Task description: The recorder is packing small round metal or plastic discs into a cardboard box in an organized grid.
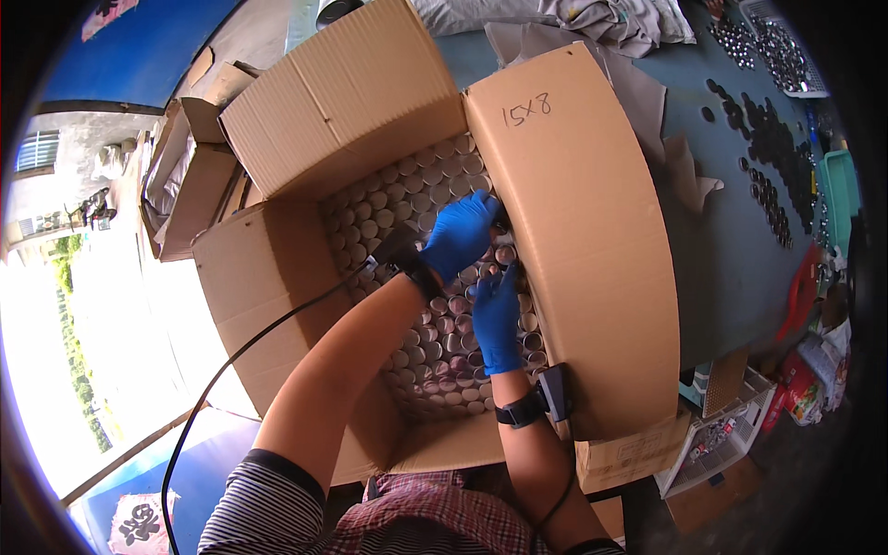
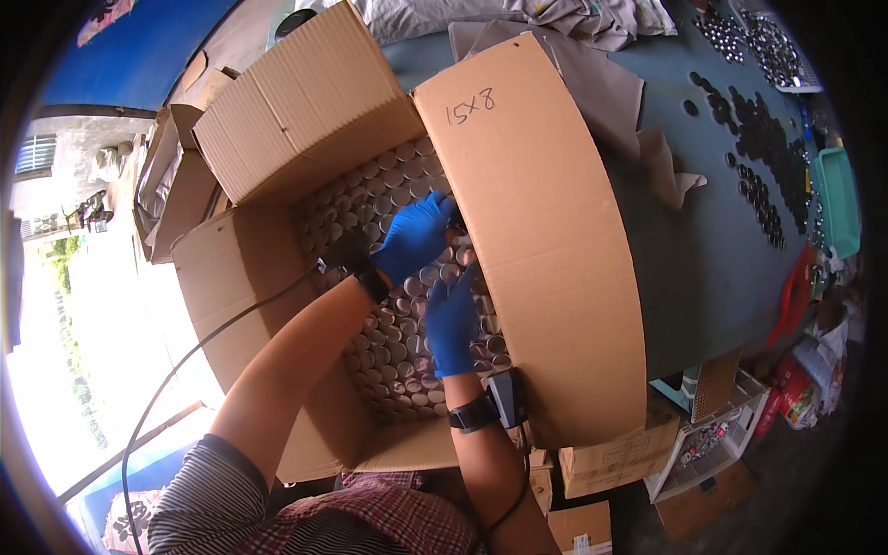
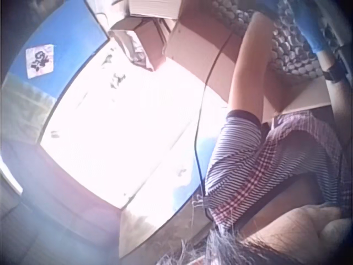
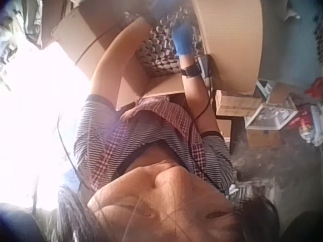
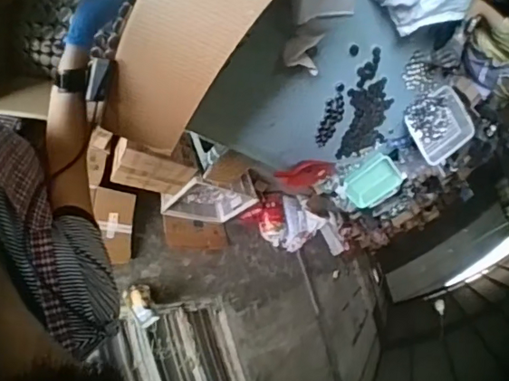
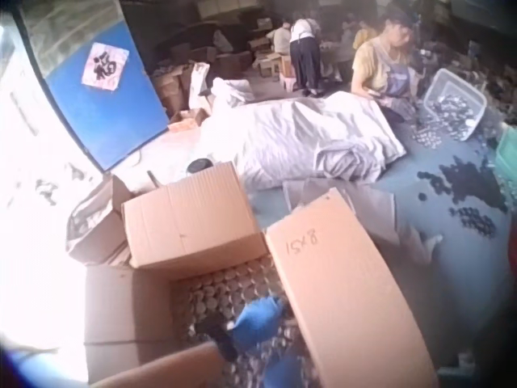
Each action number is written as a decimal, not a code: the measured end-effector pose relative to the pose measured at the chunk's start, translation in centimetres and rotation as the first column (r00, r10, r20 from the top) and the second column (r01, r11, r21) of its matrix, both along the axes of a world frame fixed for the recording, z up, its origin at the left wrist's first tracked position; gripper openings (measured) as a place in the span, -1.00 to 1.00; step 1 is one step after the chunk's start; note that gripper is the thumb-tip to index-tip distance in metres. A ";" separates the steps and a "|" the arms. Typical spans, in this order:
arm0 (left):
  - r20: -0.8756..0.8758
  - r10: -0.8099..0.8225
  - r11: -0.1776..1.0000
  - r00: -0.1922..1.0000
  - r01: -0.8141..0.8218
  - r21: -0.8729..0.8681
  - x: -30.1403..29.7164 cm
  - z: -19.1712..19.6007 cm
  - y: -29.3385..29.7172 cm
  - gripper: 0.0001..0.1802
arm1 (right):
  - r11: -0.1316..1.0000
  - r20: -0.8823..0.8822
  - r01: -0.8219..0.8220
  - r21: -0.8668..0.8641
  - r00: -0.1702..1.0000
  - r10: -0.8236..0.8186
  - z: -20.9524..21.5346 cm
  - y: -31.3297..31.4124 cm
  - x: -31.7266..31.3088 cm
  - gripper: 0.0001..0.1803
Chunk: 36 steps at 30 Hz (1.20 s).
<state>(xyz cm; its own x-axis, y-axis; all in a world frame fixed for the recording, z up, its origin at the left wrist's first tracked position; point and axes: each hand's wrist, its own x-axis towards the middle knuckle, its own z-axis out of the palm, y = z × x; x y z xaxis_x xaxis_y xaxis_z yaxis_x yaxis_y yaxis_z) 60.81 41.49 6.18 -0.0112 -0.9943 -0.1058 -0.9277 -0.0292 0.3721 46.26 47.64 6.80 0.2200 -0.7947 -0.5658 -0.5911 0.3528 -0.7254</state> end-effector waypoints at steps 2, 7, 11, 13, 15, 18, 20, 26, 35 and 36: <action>-0.100 0.096 0.995 0.990 -0.099 -0.023 0.7 0.1 0.2 -0.59 | 0.998 0.057 0.061 -0.008 0.997 -0.060 0.9 0.0 0.7 -0.26; -0.081 0.020 0.999 0.997 -0.024 -0.045 1.1 -0.3 0.0 -0.63 | 0.978 0.144 0.205 -0.038 0.970 -0.197 -0.8 0.6 2.2 -0.25; -0.100 -0.063 0.970 0.993 0.037 -0.239 0.9 -0.7 0.2 -0.71 | 0.934 0.222 0.354 -0.046 0.915 -0.336 -3.2 1.3 2.9 -0.28; -0.108 -0.082 0.978 0.991 0.060 -0.198 1.1 -0.9 0.1 -0.72 | 0.905 0.232 0.388 -0.176 0.909 -0.345 -4.0 1.9 2.9 -0.30; -0.105 -0.096 0.985 0.990 0.079 -0.156 1.5 -0.9 0.1 -0.72 | 0.881 0.448 0.458 0.117 0.767 -0.459 -3.3 1.2 3.1 -0.24; -0.113 -0.083 0.977 0.990 0.059 -0.203 1.3 -1.0 0.2 -0.69 | 0.866 0.521 0.441 0.234 0.695 -0.495 -2.4 0.3 3.3 -0.24; -0.060 -0.142 0.961 0.988 0.123 -0.246 1.1 -0.6 0.3 -0.68 | 0.863 0.511 0.448 0.232 0.699 -0.500 -2.3 -0.2 3.1 -0.24; -0.072 -0.347 0.914 0.935 0.320 -0.249 0.4 0.3 1.8 -0.71 | 0.894 0.380 0.429 0.130 0.811 -0.445 1.3 3.2 1.6 -0.30; -0.178 -0.400 0.910 0.899 0.365 -0.198 -1.3 0.1 2.6 -0.60 | 0.871 0.366 0.491 0.020 0.807 -0.464 -0.8 3.9 -0.5 -0.36; -0.181 -0.402 0.909 0.897 0.367 -0.199 -1.6 0.2 2.7 -0.60 | 0.866 0.384 0.500 -0.006 0.801 -0.460 -1.3 3.6 -0.6 -0.38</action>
<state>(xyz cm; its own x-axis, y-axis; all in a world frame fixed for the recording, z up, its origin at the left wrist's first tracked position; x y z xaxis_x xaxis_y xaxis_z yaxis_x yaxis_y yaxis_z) 59.17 44.21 6.34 -0.4010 -0.9108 0.0984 -0.7523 0.3887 0.5320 45.66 51.26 5.50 -0.0348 -0.9006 -0.4332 -0.0573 0.4346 -0.8988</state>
